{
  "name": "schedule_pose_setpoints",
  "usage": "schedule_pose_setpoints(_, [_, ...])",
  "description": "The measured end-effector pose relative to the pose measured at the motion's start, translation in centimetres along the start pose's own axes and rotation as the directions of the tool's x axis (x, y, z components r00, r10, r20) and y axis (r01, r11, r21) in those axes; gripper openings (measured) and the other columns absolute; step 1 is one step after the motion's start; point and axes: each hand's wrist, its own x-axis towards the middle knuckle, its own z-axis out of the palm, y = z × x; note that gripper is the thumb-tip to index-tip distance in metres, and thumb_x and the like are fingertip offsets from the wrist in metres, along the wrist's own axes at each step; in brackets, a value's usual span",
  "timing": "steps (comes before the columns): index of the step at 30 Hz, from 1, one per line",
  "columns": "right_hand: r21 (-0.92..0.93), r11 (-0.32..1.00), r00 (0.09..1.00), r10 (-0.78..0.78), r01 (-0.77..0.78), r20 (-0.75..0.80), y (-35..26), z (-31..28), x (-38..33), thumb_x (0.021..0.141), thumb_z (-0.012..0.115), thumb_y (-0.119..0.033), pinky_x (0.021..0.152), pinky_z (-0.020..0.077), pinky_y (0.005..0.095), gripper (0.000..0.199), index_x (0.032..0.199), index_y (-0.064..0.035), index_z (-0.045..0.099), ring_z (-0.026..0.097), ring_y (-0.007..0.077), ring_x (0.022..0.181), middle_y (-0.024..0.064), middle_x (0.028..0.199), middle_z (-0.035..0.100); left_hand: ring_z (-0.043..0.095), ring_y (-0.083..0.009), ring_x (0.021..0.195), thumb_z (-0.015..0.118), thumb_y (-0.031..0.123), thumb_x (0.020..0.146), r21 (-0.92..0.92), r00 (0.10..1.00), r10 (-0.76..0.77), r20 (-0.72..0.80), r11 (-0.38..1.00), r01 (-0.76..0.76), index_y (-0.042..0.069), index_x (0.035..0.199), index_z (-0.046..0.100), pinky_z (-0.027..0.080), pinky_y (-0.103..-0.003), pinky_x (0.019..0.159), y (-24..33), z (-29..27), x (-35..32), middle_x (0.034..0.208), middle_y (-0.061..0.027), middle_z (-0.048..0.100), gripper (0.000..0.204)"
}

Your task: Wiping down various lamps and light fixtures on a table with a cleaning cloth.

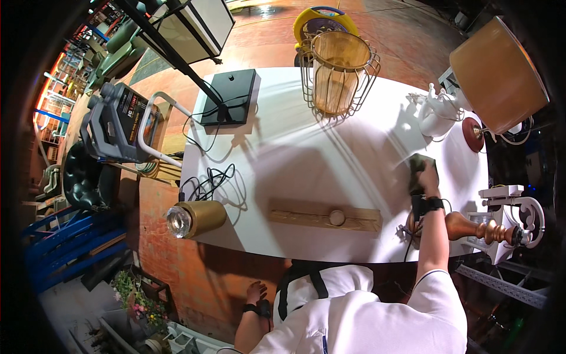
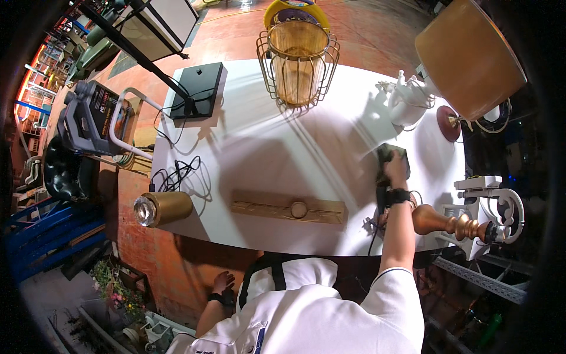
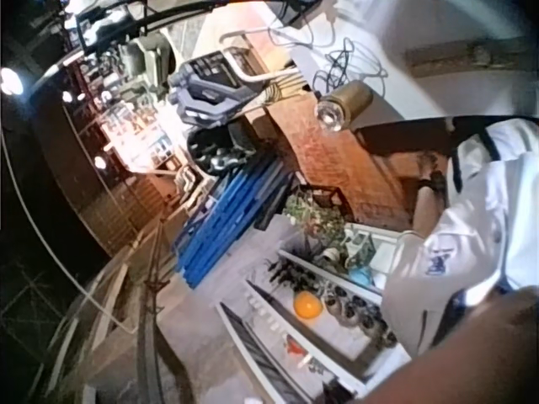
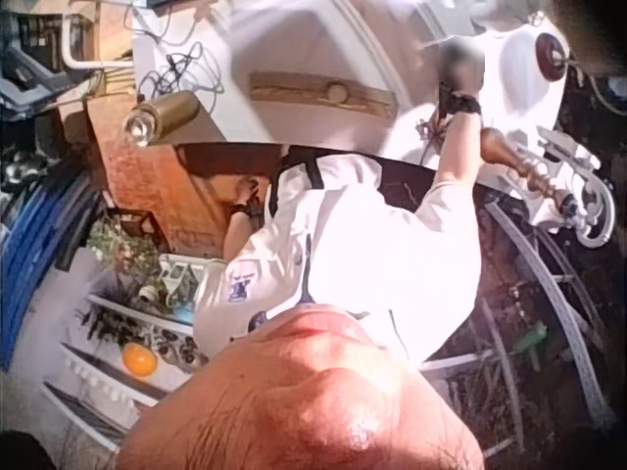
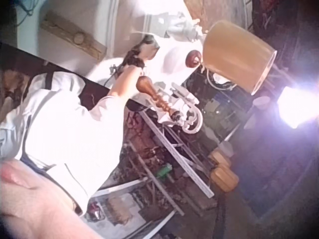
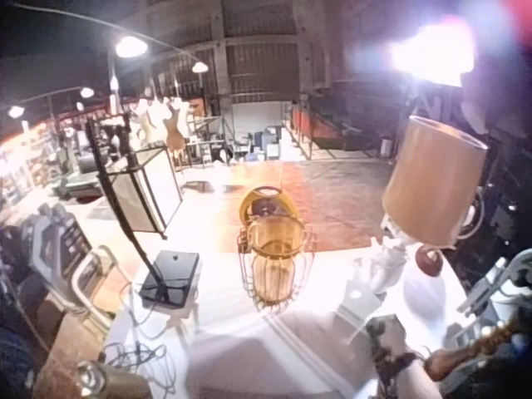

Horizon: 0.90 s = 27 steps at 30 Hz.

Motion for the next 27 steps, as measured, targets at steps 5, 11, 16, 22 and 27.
schedule_pose_setpoints(5, [0.179, 0.955, 0.922, -0.278, 0.235, 0.269, -9.1, 3.4, -3.3, 0.069, 0.065, -0.018, 0.097, 0.0376, 0.0405, 0.068, 0.130, -0.0119, 0.035, 0.048, 0.0398, 0.111, 0.0268, 0.118, 0.049, 0.059, -0.0238, 0.091, 0.044, 0.025, 0.089, 0.130, 0.975, -0.176, -0.137, 0.972, 0.194, 0.006, 0.122, 0.045, 0.049, -0.038, 0.075, -0.3, 0.7, -1.8, 0.105, -0.0125, 0.058, 0.038])
schedule_pose_setpoints(11, [0.052, 0.958, 0.827, -0.269, 0.281, 0.493, -18.3, 1.8, -7.7, 0.063, 0.070, -0.019, 0.094, 0.0398, 0.0394, 0.071, 0.127, -0.0233, 0.039, 0.047, 0.0418, 0.105, 0.0234, 0.109, 0.044, 0.060, -0.0228, 0.084, 0.047, 0.021, 0.086, 0.095, 0.985, -0.133, -0.112, 0.985, 0.144, 0.004, 0.113, 0.049, 0.049, -0.034, 0.066, 0.7, 1.9, -0.6, 0.098, -0.0118, 0.059, 0.032])
schedule_pose_setpoints(16, [0.119, 0.929, 0.802, -0.364, 0.352, 0.473, -18.0, 1.4, -8.4, 0.060, 0.072, -0.021, 0.095, 0.0396, 0.0401, 0.069, 0.123, -0.0220, 0.043, 0.047, 0.0426, 0.105, 0.0206, 0.113, 0.041, 0.060, -0.0236, 0.086, 0.045, 0.021, 0.087, 0.082, 0.998, -0.063, -0.002, 0.995, 0.063, 0.008, 0.114, 0.049, 0.049, -0.036, 0.068, 1.0, 1.7, 1.8, 0.099, -0.0112, 0.059, 0.030])
schedule_pose_setpoints(22, [0.193, 0.889, 0.735, -0.452, 0.414, 0.506, -19.4, 1.7, -7.3, 0.067, 0.066, -0.013, 0.096, 0.0390, 0.0403, 0.063, 0.124, -0.0225, 0.041, 0.045, 0.0378, 0.112, 0.0213, 0.124, 0.037, 0.060, -0.0235, 0.089, 0.047, 0.021, 0.087, 0.232, 0.956, 0.272, 0.112, 0.928, -0.291, 0.010, 0.116, 0.050, 0.050, -0.037, 0.072, -2.5, -3.0, 4.0, 0.102, -0.0109, 0.059, 0.031])
schedule_pose_setpoints(27, [0.359, 0.895, 0.909, -0.356, 0.264, 0.219, -12.4, 0.5, -0.2, 0.069, 0.062, -0.015, 0.093, 0.0397, 0.0358, 0.057, 0.122, -0.0063, 0.044, 0.047, 0.0334, 0.112, 0.0206, 0.119, 0.051, 0.061, -0.0227, 0.088, 0.051, 0.019, 0.085, 0.215, 0.995, -0.063, -0.073, 0.973, 0.078, 0.007, 0.115, 0.051, 0.050, -0.035, 0.071, 0.9, 3.0, 1.9, 0.101, -0.0108, 0.060, 0.032])
